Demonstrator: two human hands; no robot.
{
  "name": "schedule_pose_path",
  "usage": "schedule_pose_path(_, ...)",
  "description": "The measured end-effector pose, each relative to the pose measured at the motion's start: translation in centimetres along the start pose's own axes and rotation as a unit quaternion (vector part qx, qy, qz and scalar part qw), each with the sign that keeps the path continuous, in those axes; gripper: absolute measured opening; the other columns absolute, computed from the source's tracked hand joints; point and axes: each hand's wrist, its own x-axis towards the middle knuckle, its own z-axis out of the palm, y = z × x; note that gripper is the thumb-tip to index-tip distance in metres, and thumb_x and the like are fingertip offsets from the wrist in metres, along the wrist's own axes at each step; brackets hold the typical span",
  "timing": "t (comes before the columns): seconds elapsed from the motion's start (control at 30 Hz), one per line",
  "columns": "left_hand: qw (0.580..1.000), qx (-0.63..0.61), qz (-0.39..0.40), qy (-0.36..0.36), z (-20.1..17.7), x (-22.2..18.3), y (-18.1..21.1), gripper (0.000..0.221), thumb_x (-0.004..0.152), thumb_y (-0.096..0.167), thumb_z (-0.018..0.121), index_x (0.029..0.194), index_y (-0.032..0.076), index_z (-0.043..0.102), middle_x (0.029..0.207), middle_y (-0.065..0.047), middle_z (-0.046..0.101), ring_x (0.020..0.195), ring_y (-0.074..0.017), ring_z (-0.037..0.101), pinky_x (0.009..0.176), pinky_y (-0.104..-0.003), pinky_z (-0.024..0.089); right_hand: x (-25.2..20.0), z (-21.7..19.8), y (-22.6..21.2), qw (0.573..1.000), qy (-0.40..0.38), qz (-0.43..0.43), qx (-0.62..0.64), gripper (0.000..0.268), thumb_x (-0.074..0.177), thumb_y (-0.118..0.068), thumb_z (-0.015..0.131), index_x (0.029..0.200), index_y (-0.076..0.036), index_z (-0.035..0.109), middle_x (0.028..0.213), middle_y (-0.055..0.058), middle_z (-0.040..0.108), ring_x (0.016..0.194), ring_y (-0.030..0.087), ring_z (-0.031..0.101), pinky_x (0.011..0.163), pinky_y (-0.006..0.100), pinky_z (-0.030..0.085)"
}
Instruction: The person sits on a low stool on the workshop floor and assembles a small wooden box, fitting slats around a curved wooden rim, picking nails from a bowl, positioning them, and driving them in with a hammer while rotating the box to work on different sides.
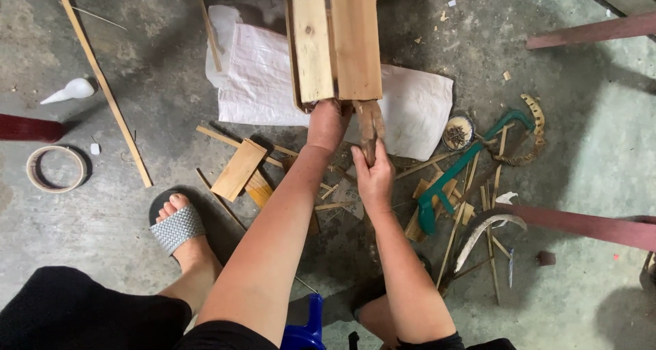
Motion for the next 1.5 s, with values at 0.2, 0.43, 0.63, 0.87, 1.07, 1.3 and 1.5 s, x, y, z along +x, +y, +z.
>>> schedule_pose_path(0.2, 1.0, -0.008, 0.0, -0.002, -0.6, -0.9, 0.1, 0.033, 0.086, 0.028, 0.069, 0.068, 0.001, 0.07, 0.061, -0.02, 0.068, 0.069, -0.043, 0.073, 0.063, -0.054, 0.061, -1.4, 0.3, 0.2, 1.0, -0.004, 0.008, 0.0, 0.024, 0.096, -0.029, 0.077, 0.102, -0.008, 0.066, 0.08, 0.019, 0.071, 0.076, 0.031, 0.072, 0.062, 0.042, 0.056)
schedule_pose_path(0.43, 1.0, -0.019, -0.002, -0.021, -1.2, -0.7, 0.5, 0.038, 0.089, 0.034, 0.07, 0.07, 0.001, 0.073, 0.065, -0.022, 0.07, 0.074, -0.045, 0.073, 0.067, -0.057, 0.06, -2.9, -0.7, 1.2, 0.999, 0.006, 0.045, -0.016, 0.039, 0.096, -0.033, 0.076, 0.125, -0.009, 0.067, 0.101, 0.019, 0.076, 0.091, 0.035, 0.074, 0.073, 0.048, 0.059)
schedule_pose_path(0.63, 0.999, -0.036, -0.011, -0.029, -2.6, -0.8, 1.0, 0.044, 0.089, 0.04, 0.069, 0.07, 0.001, 0.075, 0.065, -0.022, 0.07, 0.074, -0.0452, 0.073, 0.069, -0.058, 0.059, -5.3, -0.1, 7.3, 0.994, 0.051, 0.094, -0.029, 0.046, 0.098, -0.025, 0.072, 0.132, 0.003, 0.059, 0.105, 0.035, 0.07, 0.095, 0.053, 0.068, 0.072, 0.061, 0.055)
schedule_pose_path(0.87, 1.0, -0.017, -0.01, -0.012, -1.7, -0.6, -0.3, 0.043, 0.088, 0.038, 0.073, 0.067, 0.0, 0.074, 0.063, -0.021, 0.069, 0.07, -0.0445, 0.072, 0.067, -0.058, 0.059, -3.0, 0.4, 12.6, 0.983, 0.069, 0.09, -0.141, 0.051, 0.095, -0.019, 0.073, 0.14, -0.009, 0.052, 0.124, 0.022, 0.063, 0.107, 0.046, 0.066, 0.079, 0.06, 0.058)
schedule_pose_path(1.07, 1.0, -0.015, -0.018, -0.008, -2.7, -1.0, 0.0, 0.047, 0.088, 0.039, 0.072, 0.064, -0.001, 0.073, 0.059, -0.023, 0.067, 0.068, -0.0456, 0.071, 0.065, -0.059, 0.058, -1.4, 0.8, 13.1, 0.981, 0.044, 0.067, -0.179, 0.058, 0.089, -0.022, 0.081, 0.136, -0.007, 0.051, 0.118, 0.014, 0.056, 0.108, 0.039, 0.063, 0.085, 0.054, 0.056)
schedule_pose_path(1.3, 1.0, -0.007, 0.017, 0.002, -4.2, -0.8, 1.4, 0.05, 0.088, 0.039, 0.073, 0.062, -0.003, 0.07, 0.053, -0.021, 0.064, 0.06, -0.0437, 0.069, 0.058, -0.054, 0.059, 6.7, 0.4, 2.9, 0.997, -0.021, 0.007, -0.07, 0.055, 0.095, -0.026, 0.077, 0.142, -0.01, 0.054, 0.121, 0.015, 0.057, 0.107, 0.04, 0.066, 0.086, 0.051, 0.056)
schedule_pose_path(1.5, 1.0, -0.002, 0.022, 0.001, -4.0, -1.0, 1.2, 0.05, 0.088, 0.041, 0.072, 0.06, 0.0, 0.069, 0.051, -0.019, 0.063, 0.059, -0.0418, 0.07, 0.058, -0.053, 0.059, 11.5, 5.5, 7.6, 0.984, -0.066, 0.083, -0.146, 0.02, 0.089, -0.021, 0.069, 0.108, -0.019, 0.073, 0.087, 0.004, 0.073, 0.085, 0.037, 0.075, 0.076, 0.051, 0.058)
